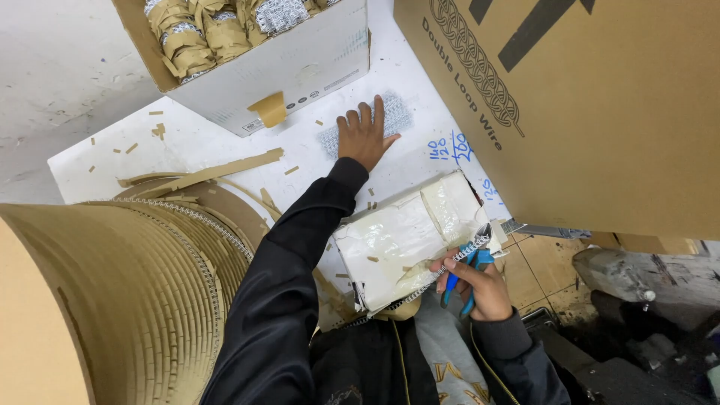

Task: The person uses blue-handled pliers to cut a white spiral wire from a large cardboard spool. They repeatedly pull the wire, position it, and cut it into segments, which fall onto a white surface below.

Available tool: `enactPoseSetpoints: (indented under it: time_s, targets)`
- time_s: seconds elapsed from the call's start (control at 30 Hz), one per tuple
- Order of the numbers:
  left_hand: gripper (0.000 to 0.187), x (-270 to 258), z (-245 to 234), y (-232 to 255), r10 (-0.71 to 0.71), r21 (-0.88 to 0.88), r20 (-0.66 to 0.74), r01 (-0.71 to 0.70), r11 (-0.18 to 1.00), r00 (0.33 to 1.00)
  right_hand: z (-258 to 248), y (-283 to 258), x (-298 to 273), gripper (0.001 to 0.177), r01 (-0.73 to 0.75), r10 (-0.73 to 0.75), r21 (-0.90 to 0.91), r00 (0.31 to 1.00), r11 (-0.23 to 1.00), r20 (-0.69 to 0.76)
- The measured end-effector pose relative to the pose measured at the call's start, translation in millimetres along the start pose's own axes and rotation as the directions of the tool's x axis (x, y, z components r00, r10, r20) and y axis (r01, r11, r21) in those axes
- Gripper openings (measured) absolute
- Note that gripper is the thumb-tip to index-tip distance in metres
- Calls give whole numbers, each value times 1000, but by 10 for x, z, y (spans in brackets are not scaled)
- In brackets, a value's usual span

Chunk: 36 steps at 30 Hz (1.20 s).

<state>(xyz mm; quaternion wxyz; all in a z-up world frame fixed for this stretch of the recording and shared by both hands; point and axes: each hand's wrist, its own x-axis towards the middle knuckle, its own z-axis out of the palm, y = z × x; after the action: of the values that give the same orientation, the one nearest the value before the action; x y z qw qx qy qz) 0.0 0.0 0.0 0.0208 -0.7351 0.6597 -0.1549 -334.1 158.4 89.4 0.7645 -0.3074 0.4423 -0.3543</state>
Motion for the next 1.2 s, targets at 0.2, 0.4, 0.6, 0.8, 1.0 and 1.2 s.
enactPoseSetpoints:
  time_s: [0.2, 0.4, 0.6, 0.8, 1.0, 1.2]
  targets:
    - [101, 4, -563, 1, -78, -157, 364, 144, 977, 928, -13, 1, 6, 19, -15, 15, 10, 1000, 1000, 5]
    - [113, -72, -623, -42, -94, -142, 390, 160, 977, 916, 14, -29, -11, 20, -18, 18, 5, 1000, 1000, -1]
    - [134, -126, -786, -32, -65, -138, 373, 125, 983, 925, -40, 26, 18, 22, -31, 31, 26, 1000, 999, -1]
    - [114, 34, -192, -152, -53, -161, 281, 101, 982, 958, -27, -13, -10, 21, -61, 61, 20, 998, 998, -14]
    - [105, 55, 187, -147, -48, -104, 155, 65, 992, 987, 62, -82, -91, 24, -39, 39, 8, 999, 999, -13]
    - [97, 60, -178, -136, -24, -163, 326, 81, 983, 945, -22, 49, -102, 24, 64, -64, -17, 998, 998, 1]
